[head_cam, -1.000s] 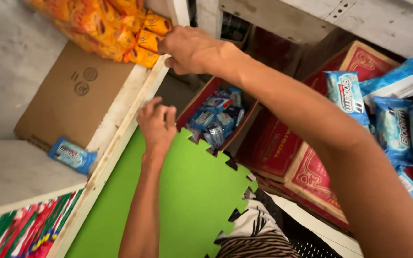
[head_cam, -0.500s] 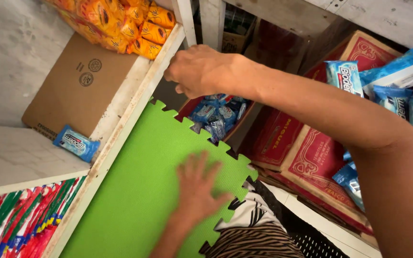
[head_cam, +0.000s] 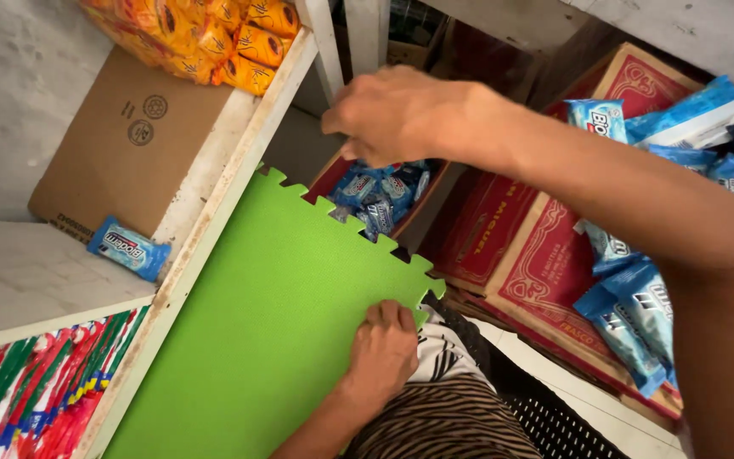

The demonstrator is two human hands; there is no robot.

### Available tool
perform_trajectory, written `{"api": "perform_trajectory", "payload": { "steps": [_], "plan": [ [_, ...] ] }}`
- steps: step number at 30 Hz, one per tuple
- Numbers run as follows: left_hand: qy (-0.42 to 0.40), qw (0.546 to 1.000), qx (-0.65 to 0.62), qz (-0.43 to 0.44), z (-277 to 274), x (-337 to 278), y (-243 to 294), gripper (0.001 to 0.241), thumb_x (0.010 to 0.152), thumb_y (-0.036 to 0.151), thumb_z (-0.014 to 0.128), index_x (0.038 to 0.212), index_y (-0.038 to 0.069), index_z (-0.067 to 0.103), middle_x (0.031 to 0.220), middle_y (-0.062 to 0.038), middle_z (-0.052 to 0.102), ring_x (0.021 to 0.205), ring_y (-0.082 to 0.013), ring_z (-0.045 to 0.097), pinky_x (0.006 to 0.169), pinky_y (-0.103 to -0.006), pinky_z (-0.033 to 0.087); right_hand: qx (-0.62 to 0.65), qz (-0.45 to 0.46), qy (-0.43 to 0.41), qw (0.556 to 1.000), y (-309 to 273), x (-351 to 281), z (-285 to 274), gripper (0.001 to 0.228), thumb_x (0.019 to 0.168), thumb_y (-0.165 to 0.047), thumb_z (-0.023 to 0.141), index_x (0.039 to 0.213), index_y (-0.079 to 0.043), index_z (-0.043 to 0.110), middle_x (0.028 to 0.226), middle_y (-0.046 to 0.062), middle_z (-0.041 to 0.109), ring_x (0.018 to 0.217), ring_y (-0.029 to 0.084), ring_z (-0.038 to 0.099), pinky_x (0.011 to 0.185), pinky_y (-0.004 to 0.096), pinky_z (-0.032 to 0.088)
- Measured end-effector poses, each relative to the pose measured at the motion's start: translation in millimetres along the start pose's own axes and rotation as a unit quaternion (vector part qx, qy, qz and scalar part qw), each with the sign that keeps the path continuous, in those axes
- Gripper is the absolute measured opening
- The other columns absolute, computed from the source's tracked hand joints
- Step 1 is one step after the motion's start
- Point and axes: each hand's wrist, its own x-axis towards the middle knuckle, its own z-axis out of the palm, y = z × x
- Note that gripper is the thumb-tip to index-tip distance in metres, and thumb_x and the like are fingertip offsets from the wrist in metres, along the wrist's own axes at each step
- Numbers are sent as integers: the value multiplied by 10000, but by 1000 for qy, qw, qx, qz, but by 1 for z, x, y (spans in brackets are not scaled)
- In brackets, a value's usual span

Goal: Organize and restock bar soap and detergent products on grocery store shelves.

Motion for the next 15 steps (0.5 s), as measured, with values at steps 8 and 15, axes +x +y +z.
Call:
{"api": "perform_trajectory", "payload": {
  "steps": [8,15],
  "plan": [
    [-44,996,-35,68,-25,-13,21,348,641,109,757,923,-65,654,915,-219,612,833,-324,658,606,-386,597,29,-9,41,999,14,-49,-35,338,949,-297,681,1196,-67,672,1044,196,719,1010,426,669,839,528,526],
    [-49,995,-87,27,15,-9,38,370,631,75,773,955,-63,658,978,-225,610,900,-346,651,623,-403,601,66,-9,85,994,19,-74,-34,458,910,-293,671,1311,-71,656,1210,188,701,1025,411,678,878,490,526]
  ]
}}
